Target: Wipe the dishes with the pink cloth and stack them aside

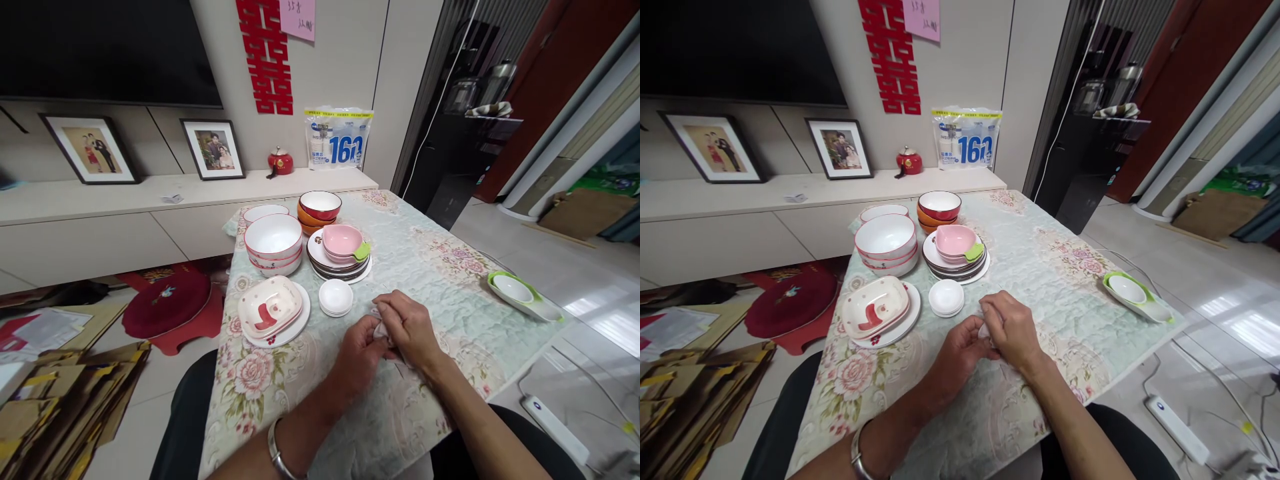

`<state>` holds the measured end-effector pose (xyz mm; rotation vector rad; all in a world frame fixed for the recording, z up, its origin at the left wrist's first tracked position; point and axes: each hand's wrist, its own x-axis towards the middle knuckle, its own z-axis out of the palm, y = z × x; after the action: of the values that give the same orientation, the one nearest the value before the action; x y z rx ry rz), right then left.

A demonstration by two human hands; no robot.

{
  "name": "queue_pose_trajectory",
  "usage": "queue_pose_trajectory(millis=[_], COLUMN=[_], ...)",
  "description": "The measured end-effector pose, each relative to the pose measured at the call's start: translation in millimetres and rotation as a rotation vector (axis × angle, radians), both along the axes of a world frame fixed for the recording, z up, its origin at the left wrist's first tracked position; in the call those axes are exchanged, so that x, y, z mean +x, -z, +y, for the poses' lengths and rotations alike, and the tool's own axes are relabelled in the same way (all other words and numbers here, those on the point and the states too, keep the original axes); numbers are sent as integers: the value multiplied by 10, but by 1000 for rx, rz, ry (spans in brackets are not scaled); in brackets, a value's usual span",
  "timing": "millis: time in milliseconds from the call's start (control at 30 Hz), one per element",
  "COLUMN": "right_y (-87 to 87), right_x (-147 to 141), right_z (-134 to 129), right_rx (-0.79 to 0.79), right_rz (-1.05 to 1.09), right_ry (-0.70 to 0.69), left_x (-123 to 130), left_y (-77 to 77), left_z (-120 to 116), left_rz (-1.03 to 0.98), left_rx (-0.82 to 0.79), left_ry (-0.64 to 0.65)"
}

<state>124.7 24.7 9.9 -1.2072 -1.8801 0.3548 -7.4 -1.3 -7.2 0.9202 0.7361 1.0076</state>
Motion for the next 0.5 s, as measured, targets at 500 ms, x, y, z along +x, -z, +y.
queue_pose_trajectory(millis=[500], right_y=[25], right_x=[20], right_z=[88], right_rx=[-427], right_rz=[483], right_ry=[205], left_x=[-15], left_y=[-58], left_z=[-28], left_rz=[-18], left_rx=[8], left_ry=[-80])
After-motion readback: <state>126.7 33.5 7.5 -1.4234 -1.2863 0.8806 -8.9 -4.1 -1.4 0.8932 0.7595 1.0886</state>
